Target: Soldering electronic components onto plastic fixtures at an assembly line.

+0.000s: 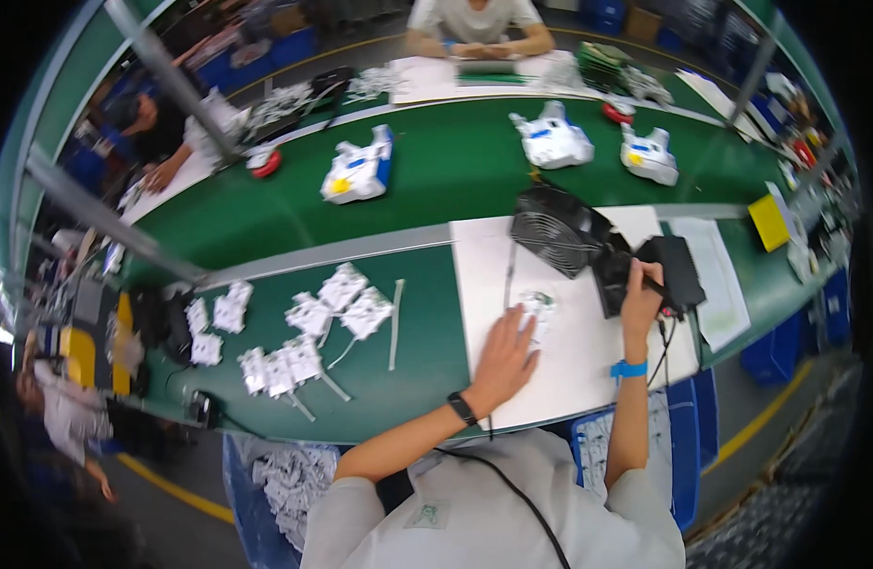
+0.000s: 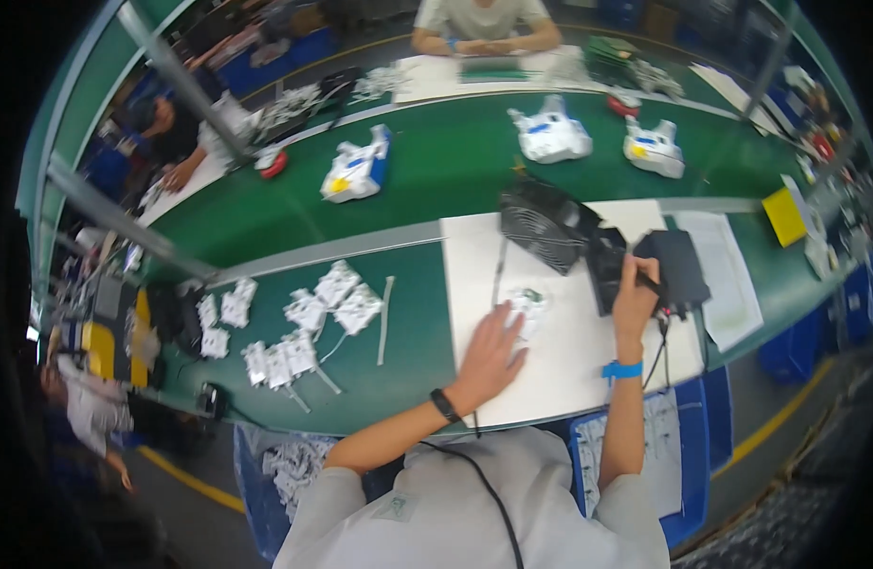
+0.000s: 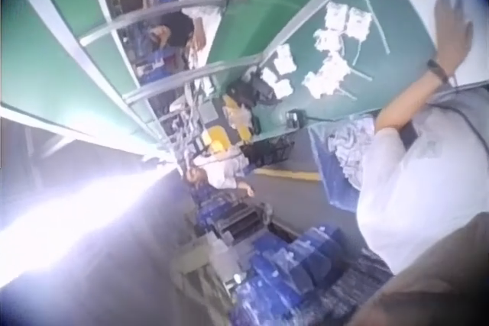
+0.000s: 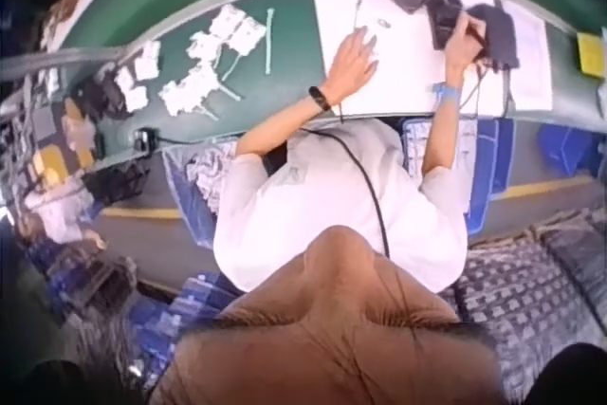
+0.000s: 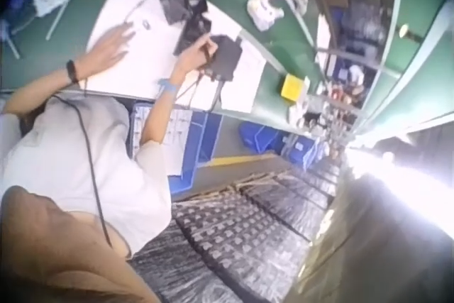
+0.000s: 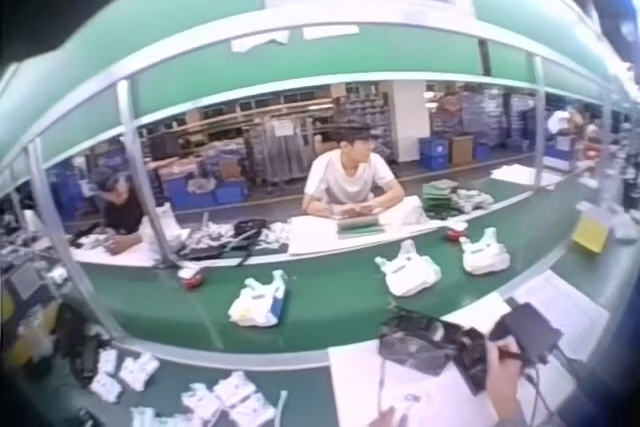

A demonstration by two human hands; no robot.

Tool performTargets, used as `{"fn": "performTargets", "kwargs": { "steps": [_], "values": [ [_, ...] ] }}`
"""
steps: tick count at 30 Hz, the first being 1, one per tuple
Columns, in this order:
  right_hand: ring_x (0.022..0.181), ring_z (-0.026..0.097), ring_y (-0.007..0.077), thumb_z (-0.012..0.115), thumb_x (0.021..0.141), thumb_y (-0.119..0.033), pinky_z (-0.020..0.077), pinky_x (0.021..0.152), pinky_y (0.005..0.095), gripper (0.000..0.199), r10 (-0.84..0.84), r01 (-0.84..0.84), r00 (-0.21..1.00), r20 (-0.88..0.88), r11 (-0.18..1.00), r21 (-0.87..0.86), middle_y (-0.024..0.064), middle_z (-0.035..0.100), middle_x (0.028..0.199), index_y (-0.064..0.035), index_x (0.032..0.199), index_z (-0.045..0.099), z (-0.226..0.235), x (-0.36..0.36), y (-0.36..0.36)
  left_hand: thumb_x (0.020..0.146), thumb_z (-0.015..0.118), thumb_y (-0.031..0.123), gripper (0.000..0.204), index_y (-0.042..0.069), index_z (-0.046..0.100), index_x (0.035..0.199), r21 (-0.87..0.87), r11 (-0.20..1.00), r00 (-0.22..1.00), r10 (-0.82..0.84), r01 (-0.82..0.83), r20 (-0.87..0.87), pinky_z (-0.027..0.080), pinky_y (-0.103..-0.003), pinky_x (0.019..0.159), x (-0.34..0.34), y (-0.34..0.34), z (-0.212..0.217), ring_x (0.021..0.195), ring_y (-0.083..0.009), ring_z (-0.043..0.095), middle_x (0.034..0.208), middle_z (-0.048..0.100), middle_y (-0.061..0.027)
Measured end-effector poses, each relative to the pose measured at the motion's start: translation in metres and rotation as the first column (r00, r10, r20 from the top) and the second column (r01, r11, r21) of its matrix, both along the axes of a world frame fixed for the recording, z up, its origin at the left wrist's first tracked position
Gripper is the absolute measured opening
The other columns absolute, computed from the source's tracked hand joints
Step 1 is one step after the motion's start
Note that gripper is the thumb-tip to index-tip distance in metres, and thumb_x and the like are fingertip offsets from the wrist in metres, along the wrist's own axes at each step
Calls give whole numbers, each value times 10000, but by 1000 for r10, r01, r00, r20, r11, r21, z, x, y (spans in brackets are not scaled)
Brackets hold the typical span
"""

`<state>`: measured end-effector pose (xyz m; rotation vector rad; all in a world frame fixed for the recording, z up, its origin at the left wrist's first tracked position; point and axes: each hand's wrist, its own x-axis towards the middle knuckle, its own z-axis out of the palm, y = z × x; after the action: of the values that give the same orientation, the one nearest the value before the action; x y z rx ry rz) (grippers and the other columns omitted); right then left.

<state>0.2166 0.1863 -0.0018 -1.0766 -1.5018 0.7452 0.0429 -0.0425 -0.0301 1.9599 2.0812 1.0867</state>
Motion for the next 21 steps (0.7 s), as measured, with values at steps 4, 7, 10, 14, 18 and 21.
{"fn": "performTargets", "kwargs": {
  "steps": [4,7,10,14,18,21],
  "values": [
    [766,550,148,679,997,-201,465,723,318,247,1,-12,992,129,996,85,72,610,804,18,900,621,14,-6,8,914,676,189,588,-55,482,1413,11,1000,1000,7,-7,25,318,-504,1188,3,-2,3,1400,-454,384,1520,380,-299],
    [792,592,210,683,993,-224,483,778,344,269,-1,-8,984,179,999,48,122,641,839,33,938,628,19,-11,9,908,667,189,584,-84,486,1392,16,1000,998,-18,17,64,308,-502,1180,1,-5,8,1405,-455,372,1522,374,-314],
    [786,578,172,693,987,-207,474,758,322,234,13,-20,995,97,997,74,85,642,832,22,974,647,2,-16,12,887,709,211,564,-58,534,1352,37,999,999,5,-7,45,347,-484,1154,-3,-3,5,1369,-434,411,1493,421,-283],
    [690,476,64,708,974,-154,400,640,233,254,87,-91,996,-36,990,-105,-3,569,791,13,1154,640,8,-15,-6,865,742,209,500,-33,605,1281,-9,1000,997,15,-14,80,395,-459,1118,-11,-1,6,1314,-413,455,1456,480,-241],
    [681,428,37,710,966,-111,359,624,206,425,85,-92,995,-43,973,-210,-48,491,749,34,1333,551,-3,-9,-36,858,710,155,441,-55,607,1232,58,998,993,34,-41,115,407,-463,1105,-13,-5,17,1271,-399,470,1418,493,-245],
    [680,391,34,674,976,-64,326,607,213,301,167,-176,983,-70,973,-150,-58,450,733,2,1253,580,-29,-4,-72,840,712,143,425,-42,639,1216,81,992,983,86,-100,160,448,-448,1071,-27,-19,47,1243,-394,493,1404,513,-236]
  ]
}}
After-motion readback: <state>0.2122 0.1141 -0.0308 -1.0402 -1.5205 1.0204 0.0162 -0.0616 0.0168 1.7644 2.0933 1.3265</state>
